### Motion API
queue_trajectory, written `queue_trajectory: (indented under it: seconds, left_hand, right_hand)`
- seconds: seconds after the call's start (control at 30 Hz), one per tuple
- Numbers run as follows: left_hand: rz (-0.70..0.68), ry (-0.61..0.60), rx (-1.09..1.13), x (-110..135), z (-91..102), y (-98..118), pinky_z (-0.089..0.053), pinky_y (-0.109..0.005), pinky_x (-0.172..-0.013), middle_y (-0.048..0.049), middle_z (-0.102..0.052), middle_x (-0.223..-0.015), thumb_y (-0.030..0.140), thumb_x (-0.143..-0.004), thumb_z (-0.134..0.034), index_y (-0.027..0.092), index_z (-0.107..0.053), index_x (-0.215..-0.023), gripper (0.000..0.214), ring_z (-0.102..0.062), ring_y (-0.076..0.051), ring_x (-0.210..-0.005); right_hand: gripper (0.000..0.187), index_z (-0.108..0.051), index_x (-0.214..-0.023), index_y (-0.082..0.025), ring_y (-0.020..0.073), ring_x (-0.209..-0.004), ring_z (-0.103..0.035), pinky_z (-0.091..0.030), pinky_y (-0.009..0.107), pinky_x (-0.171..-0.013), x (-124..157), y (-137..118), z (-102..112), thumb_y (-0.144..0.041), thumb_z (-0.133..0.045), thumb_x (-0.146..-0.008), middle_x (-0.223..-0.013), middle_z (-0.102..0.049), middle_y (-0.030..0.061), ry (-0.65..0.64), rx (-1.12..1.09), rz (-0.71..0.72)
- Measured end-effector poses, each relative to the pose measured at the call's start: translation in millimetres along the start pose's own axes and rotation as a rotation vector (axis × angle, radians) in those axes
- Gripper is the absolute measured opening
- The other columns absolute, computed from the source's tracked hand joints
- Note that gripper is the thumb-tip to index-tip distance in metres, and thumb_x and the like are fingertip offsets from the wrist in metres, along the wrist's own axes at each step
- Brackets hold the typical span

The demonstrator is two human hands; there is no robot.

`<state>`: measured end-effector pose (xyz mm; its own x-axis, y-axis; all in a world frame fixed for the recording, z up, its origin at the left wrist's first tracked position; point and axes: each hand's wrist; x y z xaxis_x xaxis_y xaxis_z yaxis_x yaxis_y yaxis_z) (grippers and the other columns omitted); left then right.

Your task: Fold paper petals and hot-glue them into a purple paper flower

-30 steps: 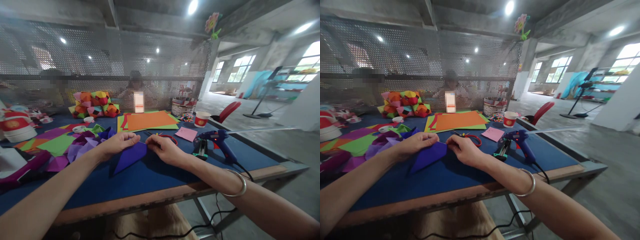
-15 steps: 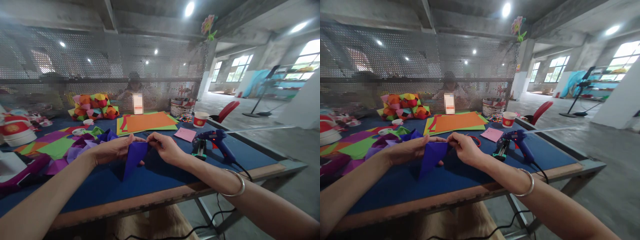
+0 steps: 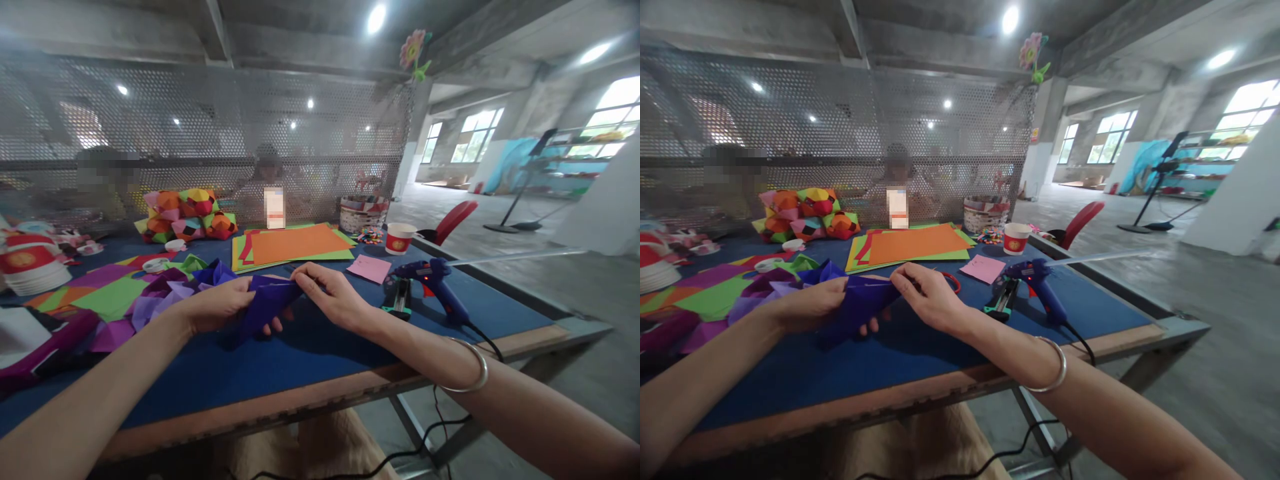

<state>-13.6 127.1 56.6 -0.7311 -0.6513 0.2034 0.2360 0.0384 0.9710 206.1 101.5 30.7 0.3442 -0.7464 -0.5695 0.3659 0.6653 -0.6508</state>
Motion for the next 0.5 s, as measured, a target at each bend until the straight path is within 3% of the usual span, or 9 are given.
queue_trajectory:
  seconds: [0.17,0.3,0.4,0.5]
  left_hand:
    - [-0.189,0.175,-0.094,-4.9,1.6,-6.5,-0.054,-0.031,-0.084,-0.0056,-0.075,-0.102,0.029,-0.066,-0.086,0.023,-0.069,-0.116,0.053,-0.069,-0.022,-0.093]
    - [-0.159,0.340,-0.045,-4.8,-3.2,-4.1,-0.055,-0.038,-0.090,-0.0065,-0.078,-0.096,0.029,-0.063,-0.088,0.019,-0.074,-0.105,0.046,-0.070,-0.027,-0.095]
    - [-0.162,0.413,0.035,-4.6,-5.8,-1.8,-0.056,-0.041,-0.089,-0.0082,-0.079,-0.093,0.031,-0.061,-0.089,0.018,-0.073,-0.107,0.050,-0.071,-0.029,-0.095]
    - [-0.172,0.473,0.088,-5.2,-6.5,-1.3,-0.056,-0.040,-0.090,-0.0083,-0.079,-0.094,0.030,-0.059,-0.090,0.018,-0.071,-0.112,0.058,-0.071,-0.029,-0.096]
  right_hand:
    - [0.030,-0.055,-0.106,-0.018,0.0156,-0.085,-0.054,-0.045,0.030,-0.077,1.7,-3.8,0.3,-0.044,-0.045,-0.097,-0.097,-0.060,0.0044,-0.014,-0.072,-0.112]
    - [0.042,-0.044,-0.119,-0.017,0.0158,-0.084,-0.057,-0.048,0.031,-0.074,1.1,2.7,-2.4,-0.036,-0.064,-0.087,-0.099,-0.060,0.0051,-0.046,-0.132,-0.208]
    - [0.055,-0.034,-0.130,-0.015,0.0152,-0.075,-0.059,-0.048,0.029,-0.068,-0.7,8.4,-4.0,-0.025,-0.065,-0.085,-0.087,-0.061,0.0015,-0.075,-0.217,-0.266]
    - [0.046,-0.042,-0.127,-0.014,0.0150,-0.069,-0.061,-0.048,0.028,-0.064,-2.1,11.8,-4.4,-0.023,-0.062,-0.087,-0.078,-0.064,-0.0001,-0.137,-0.260,-0.271]
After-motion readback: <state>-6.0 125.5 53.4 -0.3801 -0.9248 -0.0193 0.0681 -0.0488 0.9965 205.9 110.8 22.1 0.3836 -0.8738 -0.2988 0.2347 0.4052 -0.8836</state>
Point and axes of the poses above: each hand's wrist, its own x-axis away from the middle knuckle, its own z-axis out of the back of the hand, y = z × x
